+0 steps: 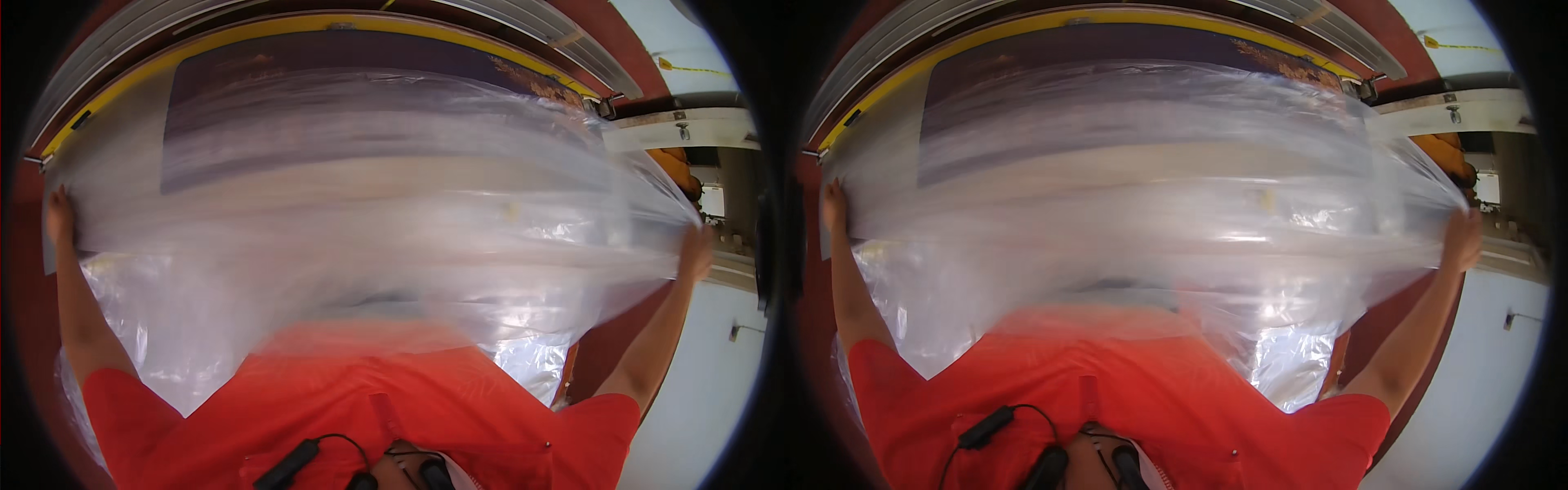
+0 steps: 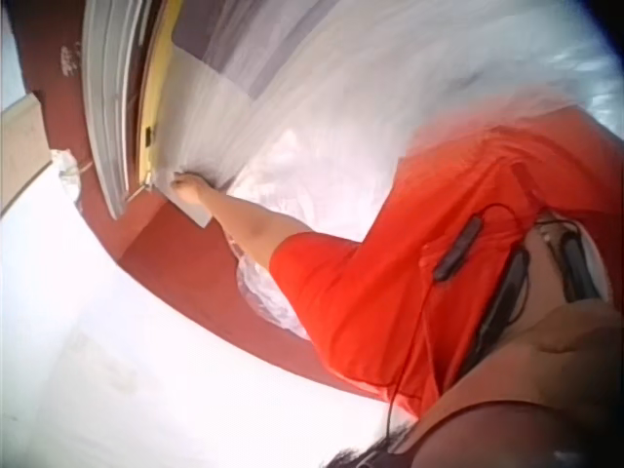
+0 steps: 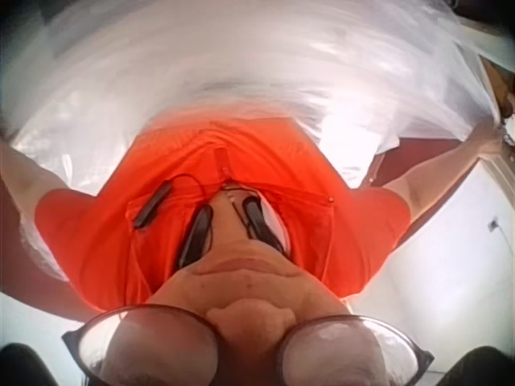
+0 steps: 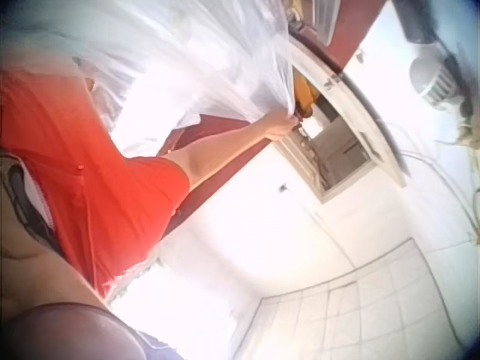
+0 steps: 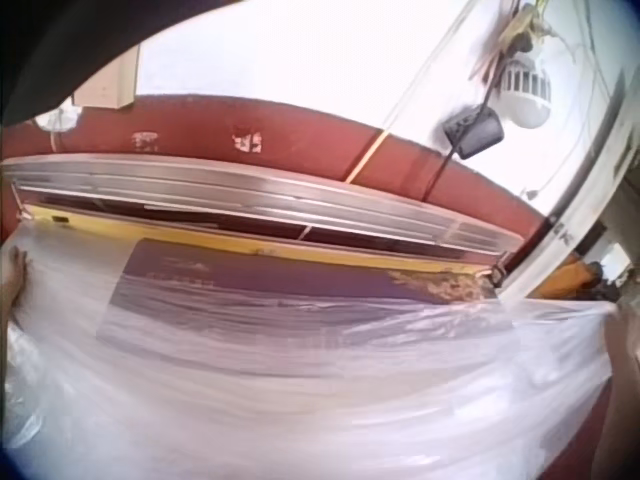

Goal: The person wraps a large rectangular object, which appears to be a framed picture or artwork, with a clear plastic sheet. They repeatedly smooth the plastic over the surface, fold the edges, and adjust the covering to ensure it is secure and taut.

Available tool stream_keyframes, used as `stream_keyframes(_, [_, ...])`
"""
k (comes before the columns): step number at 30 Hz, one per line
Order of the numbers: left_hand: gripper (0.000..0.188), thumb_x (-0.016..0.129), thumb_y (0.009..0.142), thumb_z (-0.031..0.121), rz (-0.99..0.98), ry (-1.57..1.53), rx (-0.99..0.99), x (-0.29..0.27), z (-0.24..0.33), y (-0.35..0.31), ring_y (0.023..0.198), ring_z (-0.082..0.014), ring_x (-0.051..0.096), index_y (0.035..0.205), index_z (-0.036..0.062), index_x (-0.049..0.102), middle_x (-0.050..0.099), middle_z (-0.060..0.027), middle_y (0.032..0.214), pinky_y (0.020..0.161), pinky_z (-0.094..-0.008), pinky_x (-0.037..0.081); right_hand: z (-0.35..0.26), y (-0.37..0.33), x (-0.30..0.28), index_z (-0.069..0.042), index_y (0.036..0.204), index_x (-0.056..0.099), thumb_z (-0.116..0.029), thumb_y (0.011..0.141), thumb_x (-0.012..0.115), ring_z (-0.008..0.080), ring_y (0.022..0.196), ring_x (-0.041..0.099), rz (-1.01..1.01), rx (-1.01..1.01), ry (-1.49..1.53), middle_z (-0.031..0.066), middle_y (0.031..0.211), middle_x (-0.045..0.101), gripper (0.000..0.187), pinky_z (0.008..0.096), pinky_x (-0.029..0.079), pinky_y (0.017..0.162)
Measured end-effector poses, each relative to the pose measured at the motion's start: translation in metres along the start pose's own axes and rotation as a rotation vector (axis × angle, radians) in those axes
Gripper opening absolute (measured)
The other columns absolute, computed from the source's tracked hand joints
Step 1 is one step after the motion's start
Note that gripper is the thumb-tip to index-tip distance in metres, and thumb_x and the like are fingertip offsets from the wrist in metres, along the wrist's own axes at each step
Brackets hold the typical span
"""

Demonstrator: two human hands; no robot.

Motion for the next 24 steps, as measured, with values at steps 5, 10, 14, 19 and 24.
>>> stream_keyframes(5, [0.039, 0.033, 0.084, 0.04, -0.034, -0.019, 0.101, -0.003, -0.05, 0.017, 0.083, -0.0394, 0.05, 0.089, 0.0046, 0.05, 0.053, -0.0215, 0.088, 0.066, -0.0439, 0.04, -0.149, -0.092, -0.078, -0.012, 0.115, 0.042, -0.02, 0.078, 0.045, 0.0318, 0.104, 0.043, 0.867, -0.879, 0.242, 0.0103, 0.115, 0.045, 0.038, 0.0463, 0.032, 0.086])
stream_keyframes(10, [0.039, 0.034, 0.084, 0.04, -0.015, 0.024, 0.017, -0.023, 0.013, -0.015, 0.079, -0.0393, 0.05, 0.085, 0.0038, 0.05, 0.054, -0.0211, 0.083, 0.063, -0.0431, 0.039, -0.218, -0.112, 0.003, -0.005, 0.119, 0.036, -0.012, 0.075, 0.048, 0.0316, 0.114, 0.033, -0.361, -0.508, 0.004, 0.013, 0.124, 0.035, 0.046, 0.0386, 0.031, 0.091])
stream_keyframes(14, [0.041, 0.035, 0.083, 0.04, -0.043, 0.076, 0.012, -0.041, 0.019, -0.021, 0.076, -0.0388, 0.051, 0.082, 0.0025, 0.05, 0.053, -0.0213, 0.08, 0.061, -0.0419, 0.039, -0.26, -0.109, 0.061, -0.006, 0.123, 0.032, -0.027, 0.079, 0.049, 0.0276, 0.117, 0.031, 0.152, -0.908, 0.598, 0.0124, 0.128, 0.029, 0.051, 0.0352, 0.027, 0.094])
stream_keyframes(19, [0.041, 0.036, 0.084, 0.041, 0.017, 0.0, 0.079, -0.027, 0.003, -0.006, 0.071, -0.0373, 0.051, 0.082, 0.0025, 0.051, 0.052, -0.021, 0.077, 0.06, -0.0411, 0.039, -0.303, -0.047, 0.111, -0.005, 0.123, 0.031, -0.044, 0.082, 0.036, 0.0295, 0.12, 0.025, 0.088, -0.726, 0.659, 0.0153, 0.129, 0.028, 0.057, 0.0375, 0.02, 0.097])
stream_keyframes(24, [0.038, 0.037, 0.083, 0.04, -0.112, 0.026, 0.007, -0.036, -0.031, -0.021, 0.074, -0.0336, 0.052, 0.085, 0.0052, 0.052, 0.054, -0.0177, 0.082, 0.063, -0.0387, 0.039, -0.321, -0.114, 0.056, -0.002, 0.124, 0.027, -0.039, 0.081, 0.041, 0.0288, 0.122, 0.019, 0.063, -0.958, 0.645, 0.0122, 0.131, 0.025, 0.059, 0.042, 0.014, 0.098])
Point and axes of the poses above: each hand's wrist, its own y-axis towards the middle knuckle, its own x-axis out of the palm, z = x × y, the point moved 1 cm from there along y, towards the middle knuckle
